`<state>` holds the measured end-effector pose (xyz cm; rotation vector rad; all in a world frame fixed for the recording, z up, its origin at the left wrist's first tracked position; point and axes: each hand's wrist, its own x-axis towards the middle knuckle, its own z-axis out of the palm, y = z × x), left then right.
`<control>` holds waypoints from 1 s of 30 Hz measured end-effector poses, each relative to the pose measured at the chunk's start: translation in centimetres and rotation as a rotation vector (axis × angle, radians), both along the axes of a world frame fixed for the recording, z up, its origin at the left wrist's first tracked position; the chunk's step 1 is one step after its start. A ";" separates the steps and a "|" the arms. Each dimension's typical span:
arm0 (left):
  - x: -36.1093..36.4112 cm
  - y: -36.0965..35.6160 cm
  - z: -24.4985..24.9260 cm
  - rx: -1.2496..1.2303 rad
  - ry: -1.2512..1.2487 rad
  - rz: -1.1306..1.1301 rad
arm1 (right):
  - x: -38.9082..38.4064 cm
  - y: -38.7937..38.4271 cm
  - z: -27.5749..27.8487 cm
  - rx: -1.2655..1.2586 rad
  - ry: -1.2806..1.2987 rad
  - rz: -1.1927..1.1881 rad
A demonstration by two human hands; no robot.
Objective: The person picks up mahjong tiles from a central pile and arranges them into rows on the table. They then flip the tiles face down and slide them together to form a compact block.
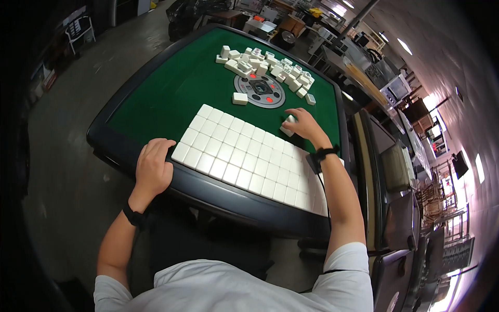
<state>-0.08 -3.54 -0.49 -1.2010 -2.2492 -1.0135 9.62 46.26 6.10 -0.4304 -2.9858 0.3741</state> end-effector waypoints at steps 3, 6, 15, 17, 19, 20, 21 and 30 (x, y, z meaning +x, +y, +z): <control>-0.1 0.0 -0.2 0.004 -0.007 0.000 | -1.3 -0.8 0.9 0.042 -0.179 -0.137; 0.0 -0.1 -0.1 -0.002 -0.004 -0.005 | -1.3 -1.5 0.7 0.131 -0.240 -0.248; -0.2 0.0 -0.5 -0.043 0.005 -0.003 | 1.1 -2.6 0.5 0.289 -0.419 -0.327; -0.1 0.0 -0.5 -0.034 -0.008 0.016 | 1.1 -2.6 0.2 0.255 -0.421 -0.381; -0.1 0.0 -0.5 -0.041 0.002 0.019 | 1.8 -2.3 0.2 0.251 -0.427 -0.412; -0.1 0.0 -0.5 -0.044 0.001 0.025 | 2.3 -2.1 0.1 0.254 -0.442 -0.438; -0.1 0.0 -0.5 -0.047 0.009 0.019 | 3.1 -1.6 0.1 0.248 -0.437 -0.444; -0.1 0.3 -0.3 -0.040 -0.002 0.009 | 10.2 4.9 0.8 0.237 -0.442 -0.497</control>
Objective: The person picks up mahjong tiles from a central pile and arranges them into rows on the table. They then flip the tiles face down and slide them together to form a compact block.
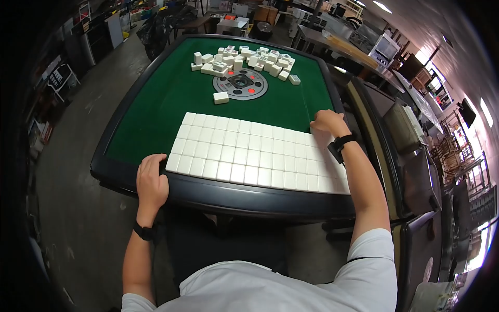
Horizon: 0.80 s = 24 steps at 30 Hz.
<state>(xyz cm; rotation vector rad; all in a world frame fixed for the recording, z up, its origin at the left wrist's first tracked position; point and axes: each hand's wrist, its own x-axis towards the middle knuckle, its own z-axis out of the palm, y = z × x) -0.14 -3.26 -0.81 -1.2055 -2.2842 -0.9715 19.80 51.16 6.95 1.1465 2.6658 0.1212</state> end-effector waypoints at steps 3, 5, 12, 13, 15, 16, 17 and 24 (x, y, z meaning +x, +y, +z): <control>0.0 0.1 0.4 0.014 -0.015 -0.004 | -3.0 0.5 -0.1 0.082 -0.202 -0.017; -0.2 0.0 0.2 0.023 -0.023 -0.008 | -6.2 1.4 -0.7 0.049 -0.189 0.081; -0.3 0.0 0.5 0.037 -0.039 -0.018 | -19.6 -9.7 -0.5 -0.269 0.564 0.749; -0.3 0.0 0.5 0.040 -0.042 -0.020 | -22.0 -10.1 -2.2 -0.232 0.646 0.849; -0.3 -0.1 0.5 0.046 -0.037 -0.025 | -25.0 -11.7 -3.4 -0.196 0.581 0.896; -0.3 -0.2 0.6 0.045 -0.043 -0.024 | -25.7 -12.9 -3.0 -0.204 0.453 0.848; -0.3 -0.2 0.5 0.043 -0.045 -0.021 | -26.1 -13.7 -2.5 -0.202 0.471 0.848; -0.1 0.0 0.7 0.020 -0.045 -0.036 | -20.9 -13.3 -1.6 -0.028 0.179 0.435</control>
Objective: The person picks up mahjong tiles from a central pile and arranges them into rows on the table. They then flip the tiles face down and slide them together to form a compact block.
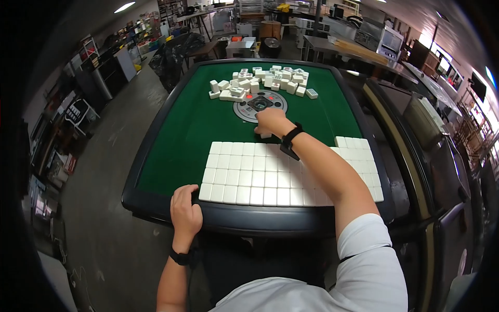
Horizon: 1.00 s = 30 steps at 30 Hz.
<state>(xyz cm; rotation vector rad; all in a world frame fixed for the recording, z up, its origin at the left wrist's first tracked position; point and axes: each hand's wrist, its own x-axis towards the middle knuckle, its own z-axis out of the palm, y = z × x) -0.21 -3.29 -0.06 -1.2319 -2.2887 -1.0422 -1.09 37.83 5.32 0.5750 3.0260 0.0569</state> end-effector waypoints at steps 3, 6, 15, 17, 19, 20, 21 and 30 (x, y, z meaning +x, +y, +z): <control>0.0 -0.2 -0.2 -0.009 0.002 -0.004 | 4.4 0.5 0.4 -0.004 -0.102 -0.108; 0.0 -0.2 -0.5 -0.022 -0.003 0.011 | 10.1 3.5 -1.0 0.072 0.001 -0.147; 0.2 -0.1 -0.6 -0.062 0.023 0.019 | 20.5 9.5 1.4 -0.185 0.003 -0.386; 0.1 -0.1 -0.6 -0.070 0.010 0.007 | 19.9 10.2 0.8 -0.138 -0.035 -0.346; 0.2 -0.1 -0.4 -0.080 0.007 0.011 | 19.1 9.8 1.0 -0.096 -0.078 -0.302; 0.2 -0.1 -0.4 -0.081 -0.001 0.014 | 19.1 9.9 1.5 -0.116 -0.114 -0.313; 0.2 -0.1 -0.5 -0.086 -0.009 0.018 | 18.8 9.8 2.1 -0.135 -0.151 -0.324; -0.1 0.2 -0.1 -0.115 -0.012 0.023 | 9.0 16.1 3.2 -0.161 0.084 -0.232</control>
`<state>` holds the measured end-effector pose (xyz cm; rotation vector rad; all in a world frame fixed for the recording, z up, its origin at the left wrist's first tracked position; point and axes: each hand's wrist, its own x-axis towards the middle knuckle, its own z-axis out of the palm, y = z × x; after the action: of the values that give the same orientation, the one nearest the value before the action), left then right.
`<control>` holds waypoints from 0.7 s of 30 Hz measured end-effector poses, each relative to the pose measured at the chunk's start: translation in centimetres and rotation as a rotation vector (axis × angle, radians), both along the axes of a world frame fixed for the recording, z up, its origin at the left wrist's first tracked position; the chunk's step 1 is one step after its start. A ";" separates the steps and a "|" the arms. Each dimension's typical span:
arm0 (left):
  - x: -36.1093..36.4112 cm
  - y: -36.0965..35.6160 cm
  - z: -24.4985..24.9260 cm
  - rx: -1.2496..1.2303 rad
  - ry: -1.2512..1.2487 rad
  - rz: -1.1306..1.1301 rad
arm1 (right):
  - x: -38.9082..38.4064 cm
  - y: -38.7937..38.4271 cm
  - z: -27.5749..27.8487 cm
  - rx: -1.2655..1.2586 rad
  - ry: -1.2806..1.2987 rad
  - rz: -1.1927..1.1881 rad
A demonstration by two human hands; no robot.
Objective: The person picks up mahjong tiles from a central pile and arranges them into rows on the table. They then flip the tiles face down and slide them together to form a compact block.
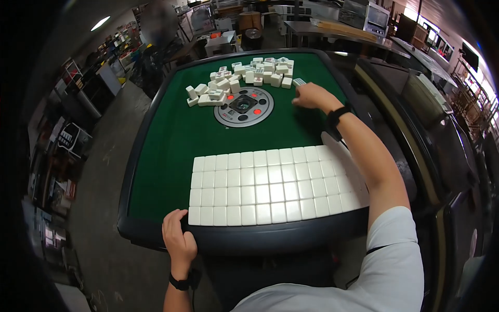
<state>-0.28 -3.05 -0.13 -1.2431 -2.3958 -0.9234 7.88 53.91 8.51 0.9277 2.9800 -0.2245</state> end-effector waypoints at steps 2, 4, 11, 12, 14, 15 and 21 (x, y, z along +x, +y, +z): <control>0.0 0.0 0.1 0.009 -0.007 -0.007 | -4.2 3.3 -1.7 0.046 0.137 0.025; 0.0 0.1 0.2 0.019 0.003 0.012 | -7.6 5.3 -3.8 0.094 0.282 0.055; -0.5 0.2 0.6 0.032 -0.047 0.024 | -15.3 9.0 -6.8 0.403 0.305 0.162; -0.6 0.2 0.6 0.026 -0.053 0.016 | -15.7 9.2 -6.9 0.400 0.311 0.166; -0.6 0.3 0.6 0.019 -0.067 0.010 | -16.0 9.9 -7.5 0.337 0.386 0.198; -0.6 0.4 0.8 0.012 -0.067 0.014 | -15.9 9.5 -6.7 0.333 0.380 0.201; -0.7 0.4 0.8 -0.017 -0.073 -0.004 | -14.3 9.5 -5.4 0.037 0.240 0.247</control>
<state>-0.98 -2.61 0.65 -1.2415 -2.4631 -0.9676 -6.39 63.41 3.14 0.5605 3.2903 -0.2950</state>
